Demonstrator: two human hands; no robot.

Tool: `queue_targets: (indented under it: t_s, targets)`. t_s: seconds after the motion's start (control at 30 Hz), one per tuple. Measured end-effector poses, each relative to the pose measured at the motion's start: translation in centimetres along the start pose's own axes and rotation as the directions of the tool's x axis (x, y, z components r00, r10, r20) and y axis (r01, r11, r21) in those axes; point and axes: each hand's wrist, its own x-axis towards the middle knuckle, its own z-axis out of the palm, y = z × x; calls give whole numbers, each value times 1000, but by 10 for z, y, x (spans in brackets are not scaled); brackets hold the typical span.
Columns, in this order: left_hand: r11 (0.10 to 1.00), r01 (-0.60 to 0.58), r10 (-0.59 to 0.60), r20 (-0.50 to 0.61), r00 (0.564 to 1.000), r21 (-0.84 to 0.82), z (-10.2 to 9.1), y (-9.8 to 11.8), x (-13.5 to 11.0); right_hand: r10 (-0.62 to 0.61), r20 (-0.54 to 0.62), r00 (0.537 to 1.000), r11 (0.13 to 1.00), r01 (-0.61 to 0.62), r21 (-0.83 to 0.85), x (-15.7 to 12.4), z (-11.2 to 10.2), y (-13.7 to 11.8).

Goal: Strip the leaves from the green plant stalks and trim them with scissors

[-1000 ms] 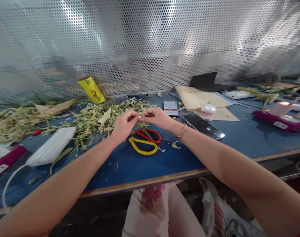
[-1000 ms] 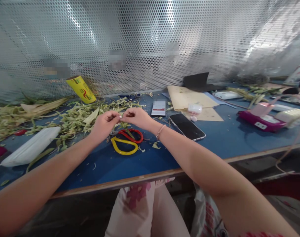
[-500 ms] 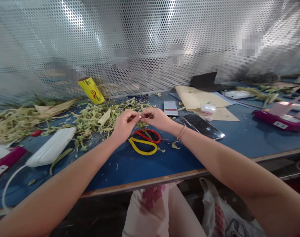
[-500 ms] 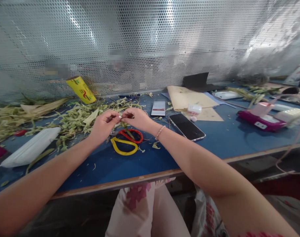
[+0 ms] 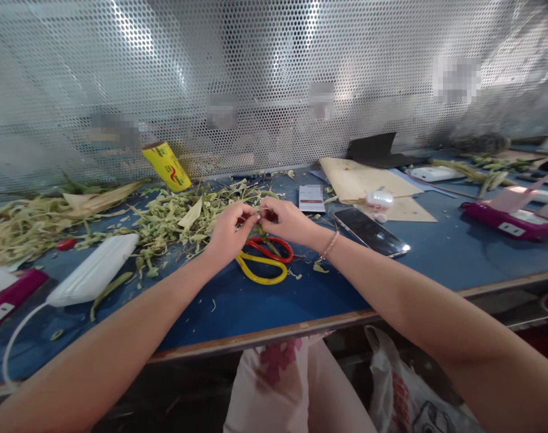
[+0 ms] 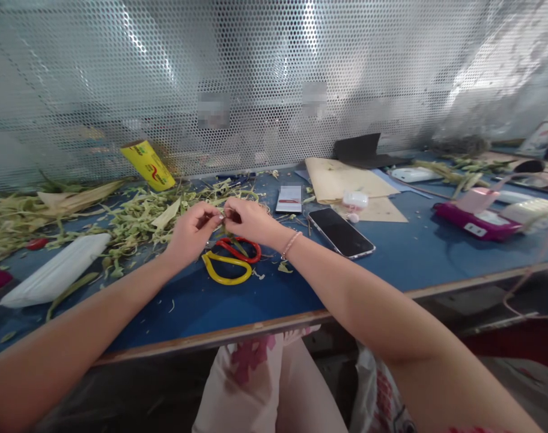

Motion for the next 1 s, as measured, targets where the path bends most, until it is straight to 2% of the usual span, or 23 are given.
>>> queue_targets:
  t_s: [0.33,0.43,0.63,0.83,1.0]
  targets:
    - [998,-42,43,-14,999,38,1,1,0,-16,30,999,999,16,-29,1,-1,-4]
    - [999,-34,35,-25,999,42,1,0,0,16,41,999,1000,-15,-27,2,-2,-3]
    - [999,38,-37,-61,997,23,1,-2,1,114,45,992,983,-120,141,4,-2,1]
    - [997,73,-72,-67,995,9,1,-3,2,165,143,976,881,-211,424,6,2,6]
    - [996,84,-85,-59,995,-17,1,-6,2,189,172,967,835,-250,491,5,-1,3]
